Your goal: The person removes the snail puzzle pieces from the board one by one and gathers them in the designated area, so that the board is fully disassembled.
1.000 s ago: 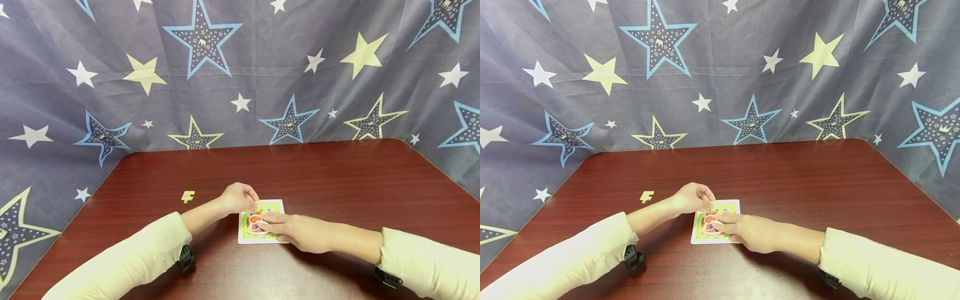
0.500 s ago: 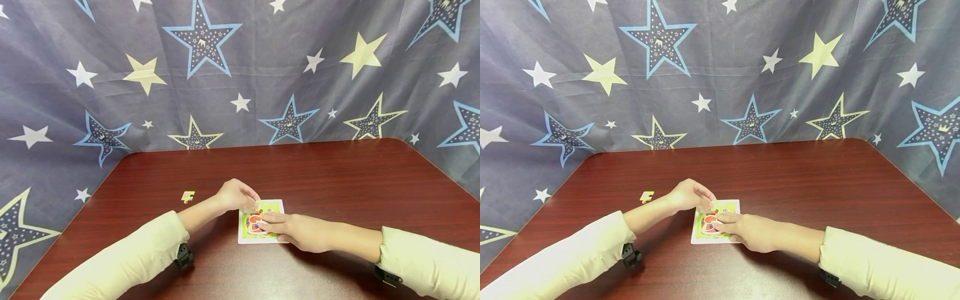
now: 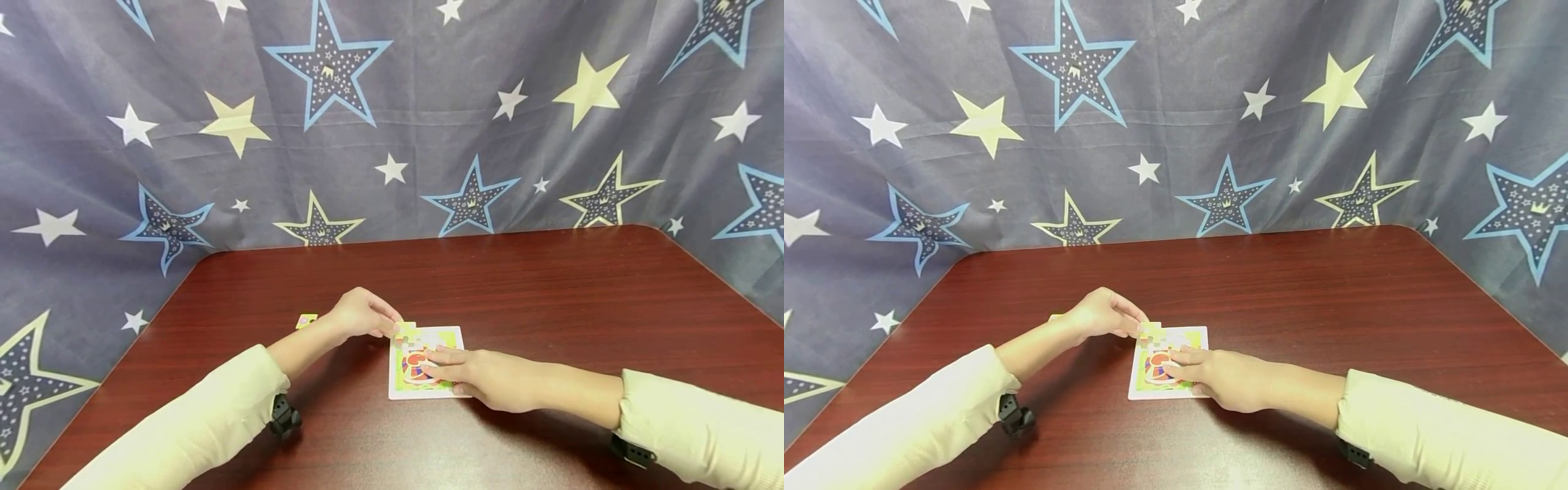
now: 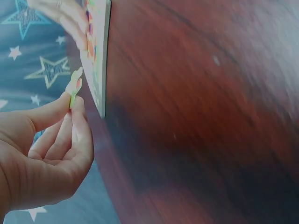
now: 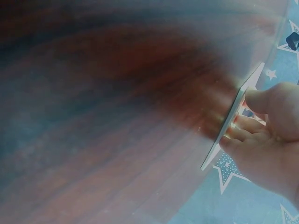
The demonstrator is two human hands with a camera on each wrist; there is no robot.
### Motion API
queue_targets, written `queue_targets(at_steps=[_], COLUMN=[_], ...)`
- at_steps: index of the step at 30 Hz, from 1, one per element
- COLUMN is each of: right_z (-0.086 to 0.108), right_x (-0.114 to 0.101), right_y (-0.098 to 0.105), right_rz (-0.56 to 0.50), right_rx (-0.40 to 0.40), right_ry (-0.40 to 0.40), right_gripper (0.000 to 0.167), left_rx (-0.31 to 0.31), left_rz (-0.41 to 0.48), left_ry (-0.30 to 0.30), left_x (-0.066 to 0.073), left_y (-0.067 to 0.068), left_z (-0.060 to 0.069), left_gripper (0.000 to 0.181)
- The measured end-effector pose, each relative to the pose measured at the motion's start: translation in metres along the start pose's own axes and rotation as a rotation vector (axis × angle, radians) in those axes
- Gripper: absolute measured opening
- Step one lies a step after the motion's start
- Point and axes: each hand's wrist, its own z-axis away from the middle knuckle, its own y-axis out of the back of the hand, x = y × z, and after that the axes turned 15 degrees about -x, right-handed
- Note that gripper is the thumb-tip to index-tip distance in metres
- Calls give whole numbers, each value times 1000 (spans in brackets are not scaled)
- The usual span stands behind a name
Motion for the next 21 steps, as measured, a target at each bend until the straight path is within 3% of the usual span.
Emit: queue_targets(at_steps=[15, 21], right_z=[-1, -1], right_x=[1, 1], right_y=[2, 1], right_rz=[3, 4], right_rx=[12, 11], right_ry=[-9, -11], right_gripper=[45, 46], left_rx=[52, 62], left_rz=[-12, -35], left_ry=[8, 55], left_x=[-19, -31], left_y=[54, 66], left_z=[10, 12], left_gripper=[22, 21])
